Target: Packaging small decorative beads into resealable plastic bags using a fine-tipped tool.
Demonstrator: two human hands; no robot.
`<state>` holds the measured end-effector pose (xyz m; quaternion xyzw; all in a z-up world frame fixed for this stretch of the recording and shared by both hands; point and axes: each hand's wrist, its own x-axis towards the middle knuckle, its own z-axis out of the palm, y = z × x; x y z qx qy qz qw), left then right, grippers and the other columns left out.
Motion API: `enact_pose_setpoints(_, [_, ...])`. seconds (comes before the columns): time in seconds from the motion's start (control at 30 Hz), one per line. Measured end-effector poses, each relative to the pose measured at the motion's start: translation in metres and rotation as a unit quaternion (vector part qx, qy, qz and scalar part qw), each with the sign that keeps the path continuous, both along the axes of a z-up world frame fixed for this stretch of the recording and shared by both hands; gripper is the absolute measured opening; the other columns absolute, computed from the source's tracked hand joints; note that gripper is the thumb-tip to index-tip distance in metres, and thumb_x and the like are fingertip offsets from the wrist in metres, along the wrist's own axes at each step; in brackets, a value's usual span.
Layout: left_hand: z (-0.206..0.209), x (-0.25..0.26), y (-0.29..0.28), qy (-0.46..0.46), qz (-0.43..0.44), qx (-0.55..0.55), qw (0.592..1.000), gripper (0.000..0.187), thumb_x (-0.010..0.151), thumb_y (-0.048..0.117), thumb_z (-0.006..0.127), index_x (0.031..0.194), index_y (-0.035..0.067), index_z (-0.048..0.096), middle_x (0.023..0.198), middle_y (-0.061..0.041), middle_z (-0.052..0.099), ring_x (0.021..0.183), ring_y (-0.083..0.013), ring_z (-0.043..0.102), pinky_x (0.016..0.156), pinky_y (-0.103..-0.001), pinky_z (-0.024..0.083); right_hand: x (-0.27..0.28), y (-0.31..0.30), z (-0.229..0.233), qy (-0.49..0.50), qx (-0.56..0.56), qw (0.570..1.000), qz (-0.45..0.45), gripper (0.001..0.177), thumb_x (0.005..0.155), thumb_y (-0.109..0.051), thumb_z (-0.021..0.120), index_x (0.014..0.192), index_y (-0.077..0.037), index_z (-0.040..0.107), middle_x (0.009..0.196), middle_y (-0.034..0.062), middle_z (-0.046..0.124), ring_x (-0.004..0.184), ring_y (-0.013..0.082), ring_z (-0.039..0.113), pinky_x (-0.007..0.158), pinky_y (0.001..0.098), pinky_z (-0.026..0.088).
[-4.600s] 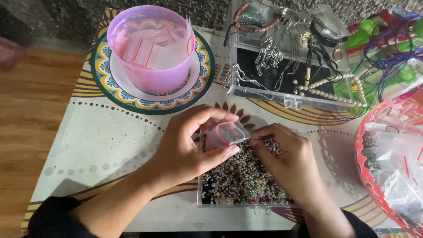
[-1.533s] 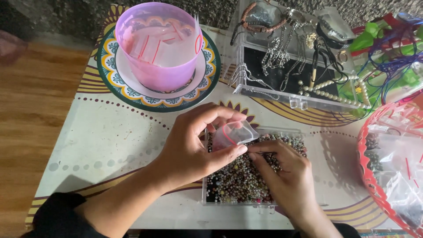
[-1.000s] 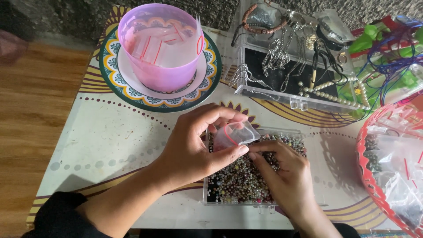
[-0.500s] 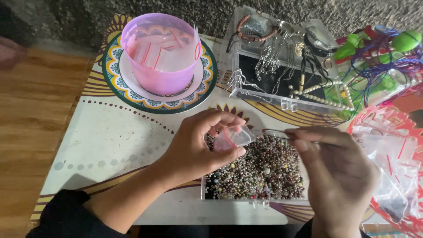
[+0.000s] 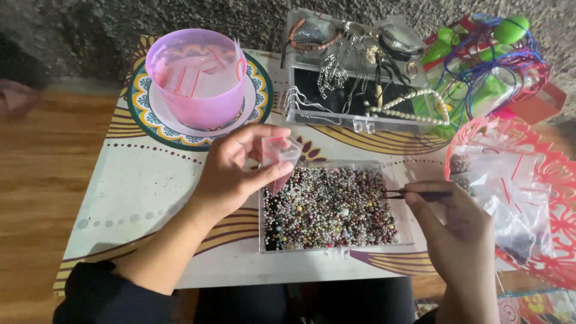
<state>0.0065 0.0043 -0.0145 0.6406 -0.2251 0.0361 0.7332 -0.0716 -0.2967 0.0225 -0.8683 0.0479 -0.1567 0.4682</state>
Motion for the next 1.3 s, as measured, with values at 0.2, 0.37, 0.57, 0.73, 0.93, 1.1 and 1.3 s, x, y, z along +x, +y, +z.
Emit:
enact_pose_setpoints(0.2, [0.003,-0.010,0.000,0.001,-0.020,-0.066,0.998,0.048,0.083,-0.007,0.075,0.129,0.001,0.060,0.123,-0.013,0.070,0.110,-0.0207,0.069,0.100,-0.034,0.058,-0.023,-0.018,-0.018,-0.007,-0.054,0.998,-0.044,0.013,0.094,0.001,0.070,0.107,0.004,0.072,0.103,0.0093,0.075,0.090,0.0144,0.066,0.086,0.0245,0.049])
enact_pose_setpoints(0.37, [0.019,-0.015,0.001,0.017,-0.012,-0.081,0.996,0.048,0.085,-0.007,0.072,0.131,-0.002,0.058,0.120,-0.012,0.068,0.112,-0.0185,0.067,0.101,-0.031,0.057,-0.029,-0.012,-0.016,-0.001,-0.118,0.993,0.014,0.018,0.089,-0.001,0.069,0.106,0.001,0.074,0.100,0.0071,0.077,0.087,0.0158,0.071,0.082,0.0275,0.053])
enact_pose_setpoints(0.57, [0.029,-0.017,0.007,0.010,0.002,-0.081,0.997,0.050,0.085,-0.006,0.073,0.133,-0.003,0.057,0.121,-0.013,0.068,0.113,-0.0195,0.067,0.100,-0.030,0.058,-0.018,-0.011,-0.009,0.012,-0.124,0.989,0.086,0.011,0.088,-0.002,0.070,0.098,-0.001,0.076,0.100,0.0045,0.079,0.087,0.0154,0.072,0.081,0.0272,0.053])
enact_pose_setpoints(0.73, [0.030,-0.012,0.006,-0.003,-0.006,-0.087,0.996,0.049,0.087,-0.005,0.073,0.133,-0.001,0.058,0.119,-0.011,0.068,0.111,-0.0176,0.067,0.102,-0.030,0.058,-0.005,0.006,-0.007,0.032,-0.102,0.983,0.146,0.016,0.086,0.000,0.069,0.099,-0.003,0.077,0.100,0.0036,0.079,0.084,0.0138,0.074,0.076,0.0256,0.057])
enact_pose_setpoints(0.93, [0.023,-0.014,0.004,-0.011,-0.009,-0.054,0.998,0.047,0.088,-0.004,0.075,0.132,0.000,0.059,0.115,-0.011,0.069,0.110,-0.0177,0.067,0.103,-0.031,0.056,-0.001,0.027,0.004,-0.007,-0.189,0.979,0.072,0.014,0.088,0.001,0.075,0.101,-0.001,0.077,0.090,0.0050,0.077,0.070,0.0143,0.065,0.067,0.0262,0.048])
enact_pose_setpoints(1.1, [0.019,-0.015,0.005,-0.017,-0.015,-0.060,0.998,0.049,0.087,-0.003,0.078,0.132,0.002,0.059,0.130,-0.011,0.066,0.117,-0.0202,0.067,0.108,-0.035,0.059,0.001,0.038,0.001,-0.131,-0.238,0.950,0.153,0.014,0.082,0.014,0.076,0.093,0.008,0.070,0.095,0.0146,0.076,0.076,0.0218,0.071,0.111,0.0467,0.055])
enact_pose_setpoints(1.3, [0.020,-0.017,0.004,-0.002,-0.015,-0.065,0.998,0.050,0.086,-0.002,0.078,0.132,0.000,0.058,0.131,-0.014,0.066,0.114,-0.0218,0.068,0.099,-0.033,0.061,-0.011,0.053,-0.002,-0.033,-0.171,0.974,0.147,0.022,0.076,-0.001,0.082,0.096,0.000,0.073,0.101,0.0055,0.079,0.081,0.0137,0.075,0.074,0.0248,0.057])
